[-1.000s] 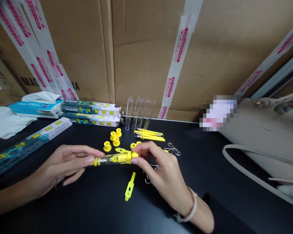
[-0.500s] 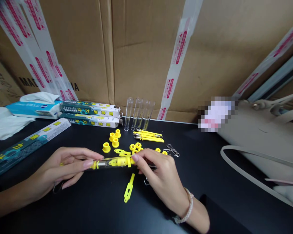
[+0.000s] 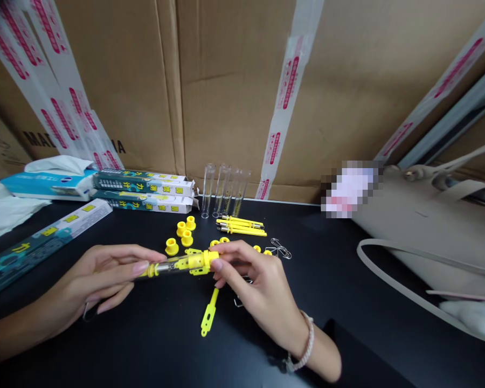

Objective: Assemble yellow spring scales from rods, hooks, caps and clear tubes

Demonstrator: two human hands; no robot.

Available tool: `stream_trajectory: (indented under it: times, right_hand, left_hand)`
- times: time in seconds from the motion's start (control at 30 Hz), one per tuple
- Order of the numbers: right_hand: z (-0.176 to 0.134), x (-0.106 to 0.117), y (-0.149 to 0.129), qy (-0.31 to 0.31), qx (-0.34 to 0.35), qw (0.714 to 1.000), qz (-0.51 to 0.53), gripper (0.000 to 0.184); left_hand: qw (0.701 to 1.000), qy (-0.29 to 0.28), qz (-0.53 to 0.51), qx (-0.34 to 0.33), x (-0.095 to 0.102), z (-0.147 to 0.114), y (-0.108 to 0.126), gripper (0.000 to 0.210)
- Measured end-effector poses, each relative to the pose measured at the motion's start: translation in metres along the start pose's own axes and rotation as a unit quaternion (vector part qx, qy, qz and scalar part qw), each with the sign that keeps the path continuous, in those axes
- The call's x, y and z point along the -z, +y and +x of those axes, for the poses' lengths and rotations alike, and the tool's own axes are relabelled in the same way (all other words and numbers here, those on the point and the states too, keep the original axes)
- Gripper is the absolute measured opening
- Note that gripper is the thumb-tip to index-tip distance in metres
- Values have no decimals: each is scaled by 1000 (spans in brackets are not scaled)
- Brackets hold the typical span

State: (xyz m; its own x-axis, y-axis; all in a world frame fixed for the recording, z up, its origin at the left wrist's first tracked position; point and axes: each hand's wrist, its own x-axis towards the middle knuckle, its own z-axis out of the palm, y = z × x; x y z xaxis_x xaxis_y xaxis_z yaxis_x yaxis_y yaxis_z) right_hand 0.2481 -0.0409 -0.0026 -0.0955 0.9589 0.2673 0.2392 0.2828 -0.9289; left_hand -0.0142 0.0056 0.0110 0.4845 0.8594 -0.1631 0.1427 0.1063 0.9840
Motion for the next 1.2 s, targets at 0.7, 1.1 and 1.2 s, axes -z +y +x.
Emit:
stream_trajectory:
  times: [0.7, 1.1, 1.2]
  right_hand:
    - [1, -12, 3, 18, -43, 989, 142, 24]
    - [1, -7, 0, 32, -55, 990, 123, 21]
    - [1, -7, 1, 26, -76, 987, 139, 26]
  left_hand:
    - [1000, 7, 0, -7, -1, 1, 0, 34]
    - [1000, -17, 6, -7, -1, -2, 3, 32]
    - [1000, -26, 0, -13, 0, -1, 1, 31]
